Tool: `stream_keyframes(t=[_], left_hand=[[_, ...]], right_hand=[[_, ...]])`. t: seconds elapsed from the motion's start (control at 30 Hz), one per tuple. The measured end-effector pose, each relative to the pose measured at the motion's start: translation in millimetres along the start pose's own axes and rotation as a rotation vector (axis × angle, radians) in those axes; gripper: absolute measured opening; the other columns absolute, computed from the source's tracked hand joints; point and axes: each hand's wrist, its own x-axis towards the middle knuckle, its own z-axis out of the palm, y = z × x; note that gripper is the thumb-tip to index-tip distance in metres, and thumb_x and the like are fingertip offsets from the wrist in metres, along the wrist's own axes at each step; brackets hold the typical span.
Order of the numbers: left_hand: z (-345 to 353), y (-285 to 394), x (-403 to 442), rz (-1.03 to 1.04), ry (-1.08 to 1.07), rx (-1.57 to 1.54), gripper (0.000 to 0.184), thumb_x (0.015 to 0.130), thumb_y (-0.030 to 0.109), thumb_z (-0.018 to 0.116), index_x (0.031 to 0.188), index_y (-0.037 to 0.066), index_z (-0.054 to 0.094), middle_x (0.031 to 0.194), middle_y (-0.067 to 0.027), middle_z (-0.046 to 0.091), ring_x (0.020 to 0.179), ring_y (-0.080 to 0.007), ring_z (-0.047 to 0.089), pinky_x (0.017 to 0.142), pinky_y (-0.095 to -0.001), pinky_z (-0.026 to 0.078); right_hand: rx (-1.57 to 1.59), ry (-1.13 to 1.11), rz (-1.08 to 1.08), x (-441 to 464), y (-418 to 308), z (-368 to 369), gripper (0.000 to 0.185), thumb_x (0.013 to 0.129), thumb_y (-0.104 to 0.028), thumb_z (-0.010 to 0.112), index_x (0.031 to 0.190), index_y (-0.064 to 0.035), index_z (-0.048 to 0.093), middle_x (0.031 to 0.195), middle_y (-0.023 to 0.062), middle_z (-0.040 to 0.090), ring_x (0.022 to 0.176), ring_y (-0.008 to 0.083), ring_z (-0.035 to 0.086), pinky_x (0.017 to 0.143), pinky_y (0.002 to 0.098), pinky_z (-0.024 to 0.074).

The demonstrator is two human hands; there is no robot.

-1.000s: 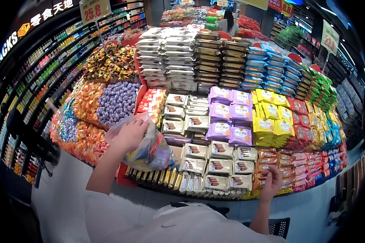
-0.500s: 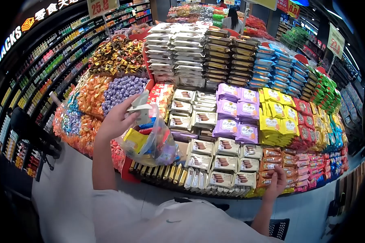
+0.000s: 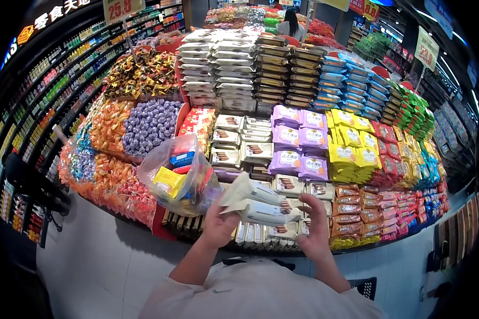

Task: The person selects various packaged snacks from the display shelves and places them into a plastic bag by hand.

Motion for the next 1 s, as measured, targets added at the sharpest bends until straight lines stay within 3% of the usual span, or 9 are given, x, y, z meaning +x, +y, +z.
stream_keyframes(t=[0.03,0.1,0.2,0.4,0.5,0.6,0.67,0.77,1.0], left_hand=[[4,-14,-2,-0.012,-0.005,-0.008,0.092,0.086,0.047,0.079,0.149,-0.005,0.037,0.148,-0.0153,0.049,0.137,-0.0284,0.049,0.113,-0.0441,0.043],[9,-35,-4,-0.194,-0.198,-0.342,0.063,0.099,0.027,0.065,0.148,-0.002,0.040,0.141,-0.0118,0.055,0.130,-0.0206,0.054,0.108,-0.0361,0.043],[13,-49,-13,-0.299,-0.052,-0.405,0.060,0.101,0.024,0.061,0.151,0.003,0.036,0.143,-0.0109,0.053,0.130,-0.0216,0.054,0.108,-0.0363,0.045],[23,-66,-3,-0.276,-0.110,-0.307,0.074,0.102,0.047,0.057,0.154,0.005,0.027,0.145,-0.0114,0.050,0.130,-0.0219,0.053,0.109,-0.0366,0.043],[43,-75,-1,-0.363,0.076,-0.395,0.082,0.101,0.046,0.060,0.159,0.006,0.017,0.150,-0.0122,0.044,0.138,-0.0240,0.044,0.114,-0.0398,0.037],[58,-68,-11,-0.373,-0.072,-0.202,0.079,0.103,0.034,0.061,0.160,0.006,0.014,0.153,-0.0128,0.040,0.140,-0.0249,0.042,0.114,-0.0413,0.037],[61,-72,-15,-0.348,-0.106,-0.199,0.075,0.100,0.020,0.065,0.157,0.005,0.020,0.151,-0.0127,0.041,0.138,-0.0251,0.044,0.113,-0.0414,0.038],[56,-76,-18,-0.407,-0.085,-0.217,0.062,0.094,0.007,0.071,0.145,0.005,0.036,0.141,-0.0108,0.049,0.132,-0.0242,0.050,0.111,-0.0401,0.042],[32,-69,-18,-0.423,-0.092,-0.501,0.061,0.095,0.018,0.072,0.146,0.012,0.040,0.143,-0.0081,0.053,0.130,-0.0260,0.055,0.109,-0.0471,0.045]], right_hand=[[-0.058,-0.123,0.059,0,1,0,0.095,0.084,-0.055,0.072,0.153,-0.0019,0.034,0.153,0.0168,0.037,0.140,0.0296,0.040,0.109,0.0423,0.0398],[0.002,-0.243,0.144,1,-7,9,0.090,0.087,-0.040,0.074,0.155,-0.0007,0.030,0.151,0.0187,0.042,0.139,0.0317,0.043,0.112,0.0424,0.0379],[-0.001,-0.304,0.299,-3,-17,19,0.084,0.089,-0.022,0.075,0.155,0.0002,0.029,0.148,0.0202,0.047,0.136,0.0309,0.049,0.112,0.0411,0.0399],[0.136,-0.143,0.544,-26,-3,33,0.076,0.088,-0.017,0.075,0.151,0.0019,0.037,0.138,0.0132,0.055,0.123,0.0195,0.057,0.099,0.0356,0.0505],[-0.111,0.008,0.484,-23,-8,33,0.071,0.082,-0.015,0.079,0.143,0.0015,0.047,0.128,0.0153,0.062,0.116,0.0202,0.063,0.094,0.0334,0.0521],[-0.433,0.165,0.326,-26,4,32,0.067,0.077,-0.010,0.079,0.138,-0.0038,0.053,0.124,0.0167,0.064,0.111,0.0265,0.066,0.091,0.0338,0.0533],[-0.589,0.233,0.064,-22,6,32,0.064,0.078,-0.014,0.079,0.137,-0.0083,0.054,0.117,0.0147,0.066,0.101,0.0322,0.068,0.085,0.0397,0.0548],[-0.550,0.167,0.049,-30,7,38,0.062,0.077,-0.013,0.079,0.135,-0.0096,0.057,0.130,0.0148,0.060,0.113,0.0331,0.062,0.093,0.0421,0.0508],[-0.372,0.150,0.026,-31,0,40,0.056,0.080,-0.009,0.075,0.132,-0.0059,0.055,0.140,0.0177,0.054,0.127,0.0351,0.053,0.104,0.0417,0.0441]])
